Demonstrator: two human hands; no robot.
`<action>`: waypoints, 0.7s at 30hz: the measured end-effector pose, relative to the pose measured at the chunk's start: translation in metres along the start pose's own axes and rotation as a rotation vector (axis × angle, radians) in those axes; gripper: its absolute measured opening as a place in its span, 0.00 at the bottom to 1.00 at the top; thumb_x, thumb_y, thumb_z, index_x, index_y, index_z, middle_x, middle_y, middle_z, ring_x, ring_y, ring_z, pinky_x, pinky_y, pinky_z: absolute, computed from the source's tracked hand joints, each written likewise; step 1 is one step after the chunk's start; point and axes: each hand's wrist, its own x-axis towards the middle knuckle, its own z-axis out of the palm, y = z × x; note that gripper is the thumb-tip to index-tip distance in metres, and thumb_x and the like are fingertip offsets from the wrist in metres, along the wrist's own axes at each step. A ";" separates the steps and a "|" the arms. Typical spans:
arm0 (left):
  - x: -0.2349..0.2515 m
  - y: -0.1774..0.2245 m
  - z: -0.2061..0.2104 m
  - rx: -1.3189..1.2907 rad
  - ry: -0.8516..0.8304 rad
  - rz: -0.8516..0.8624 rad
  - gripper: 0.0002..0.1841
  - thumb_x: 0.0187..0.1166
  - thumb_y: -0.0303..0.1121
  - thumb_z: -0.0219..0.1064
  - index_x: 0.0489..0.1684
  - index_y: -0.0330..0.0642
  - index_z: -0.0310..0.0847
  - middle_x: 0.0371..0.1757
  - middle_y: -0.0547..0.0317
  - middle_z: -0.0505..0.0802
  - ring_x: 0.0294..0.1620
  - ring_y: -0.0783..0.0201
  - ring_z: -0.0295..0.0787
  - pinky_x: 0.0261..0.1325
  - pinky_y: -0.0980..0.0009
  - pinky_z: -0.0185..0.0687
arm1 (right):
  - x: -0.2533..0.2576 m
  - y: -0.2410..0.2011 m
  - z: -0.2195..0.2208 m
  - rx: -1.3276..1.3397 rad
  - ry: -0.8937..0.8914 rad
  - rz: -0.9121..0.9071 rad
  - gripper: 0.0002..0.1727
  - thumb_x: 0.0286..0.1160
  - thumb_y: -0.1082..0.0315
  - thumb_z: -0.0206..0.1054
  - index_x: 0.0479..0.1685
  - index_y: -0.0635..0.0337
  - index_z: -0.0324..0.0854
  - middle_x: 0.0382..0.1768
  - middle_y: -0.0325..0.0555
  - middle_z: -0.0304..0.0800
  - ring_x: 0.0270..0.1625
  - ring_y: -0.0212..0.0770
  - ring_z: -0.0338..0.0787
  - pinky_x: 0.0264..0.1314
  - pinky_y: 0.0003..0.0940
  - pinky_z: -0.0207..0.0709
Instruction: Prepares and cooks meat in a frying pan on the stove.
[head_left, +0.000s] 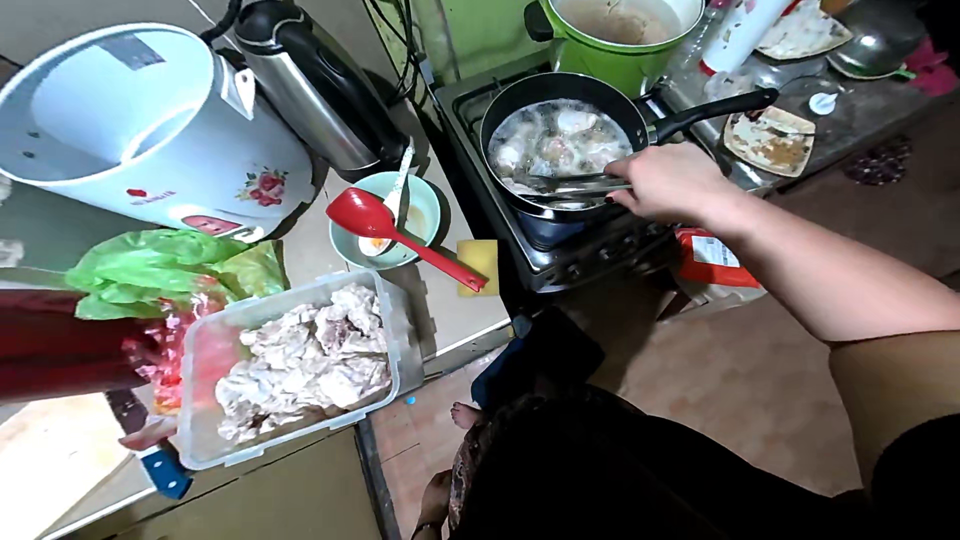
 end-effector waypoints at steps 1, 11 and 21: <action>-0.011 0.023 -0.011 -0.014 -0.075 -0.076 0.22 0.93 0.41 0.55 0.67 0.31 0.83 0.65 0.32 0.90 0.70 0.39 0.85 0.77 0.41 0.72 | -0.004 0.002 -0.005 -0.002 0.020 -0.009 0.23 0.89 0.50 0.61 0.74 0.51 0.82 0.55 0.62 0.92 0.57 0.68 0.91 0.53 0.70 0.80; -0.049 0.079 -0.025 -0.118 -0.034 -0.187 0.20 0.95 0.36 0.52 0.68 0.27 0.81 0.67 0.27 0.87 0.74 0.37 0.81 0.81 0.43 0.66 | 0.022 -0.009 -0.020 0.044 0.111 0.085 0.20 0.91 0.55 0.57 0.66 0.55 0.86 0.52 0.68 0.91 0.58 0.74 0.90 0.51 0.74 0.79; 0.043 -0.070 -0.002 0.191 -0.220 -0.204 0.19 0.88 0.36 0.63 0.71 0.37 0.82 0.68 0.36 0.89 0.73 0.40 0.84 0.77 0.42 0.73 | 0.037 -0.018 -0.032 -0.047 -0.014 0.091 0.18 0.87 0.54 0.63 0.64 0.51 0.88 0.52 0.64 0.91 0.57 0.70 0.90 0.50 0.72 0.80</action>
